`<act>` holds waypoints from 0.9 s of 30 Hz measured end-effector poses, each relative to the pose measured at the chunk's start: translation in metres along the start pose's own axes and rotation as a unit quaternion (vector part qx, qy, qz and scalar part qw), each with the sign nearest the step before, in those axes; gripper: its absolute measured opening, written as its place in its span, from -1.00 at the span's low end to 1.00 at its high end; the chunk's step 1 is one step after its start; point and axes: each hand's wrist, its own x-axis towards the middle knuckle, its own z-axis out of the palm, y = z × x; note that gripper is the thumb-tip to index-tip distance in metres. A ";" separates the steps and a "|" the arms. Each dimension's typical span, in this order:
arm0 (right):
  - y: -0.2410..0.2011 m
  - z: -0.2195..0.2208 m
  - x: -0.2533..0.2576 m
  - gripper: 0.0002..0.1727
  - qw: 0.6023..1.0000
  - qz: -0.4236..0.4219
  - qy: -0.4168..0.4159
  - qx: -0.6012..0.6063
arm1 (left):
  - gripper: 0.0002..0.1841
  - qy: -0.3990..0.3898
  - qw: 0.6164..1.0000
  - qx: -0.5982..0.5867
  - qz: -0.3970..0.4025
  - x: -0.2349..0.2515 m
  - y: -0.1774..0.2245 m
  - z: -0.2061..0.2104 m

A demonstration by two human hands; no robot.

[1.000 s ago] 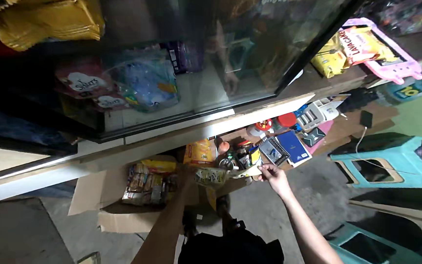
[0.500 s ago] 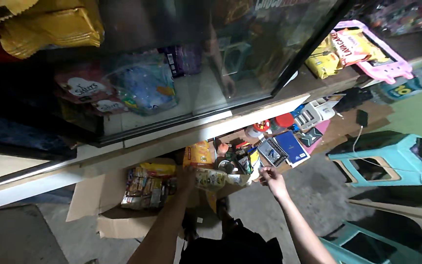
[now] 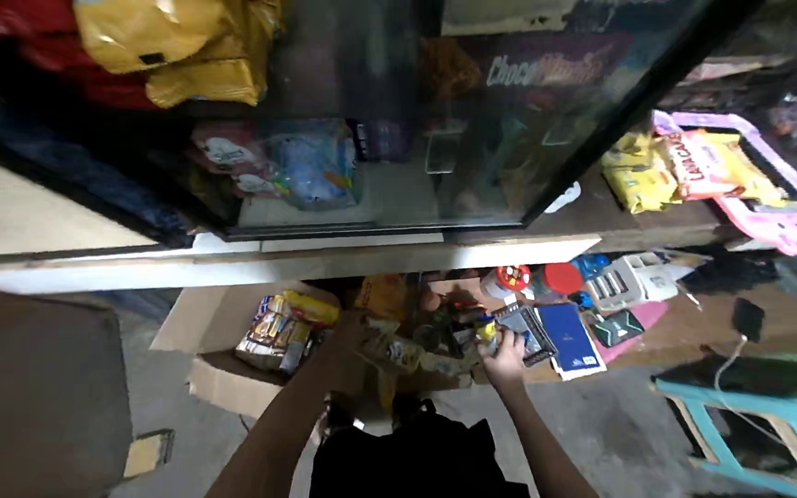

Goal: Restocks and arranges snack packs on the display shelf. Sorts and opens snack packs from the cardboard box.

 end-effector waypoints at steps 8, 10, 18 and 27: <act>-0.111 -0.010 -0.013 -0.50 0.915 -0.191 -0.319 0.157 | -0.70 0.135 0.932 -0.335 0.028 -0.113 0.070 -0.033; -0.132 -0.012 -0.024 -0.57 0.896 -0.185 -0.347 0.206 | -0.75 0.178 0.908 -0.377 0.030 -0.134 0.086 -0.033; -0.170 -0.033 -0.038 -0.68 0.866 -0.204 -0.267 0.371 | -0.81 0.265 0.757 -0.588 0.104 -0.171 0.125 -0.033; -0.225 -0.104 -0.035 -0.66 0.819 -0.381 -0.050 0.426 | -0.82 0.299 0.732 -0.551 0.265 -0.166 0.173 -0.072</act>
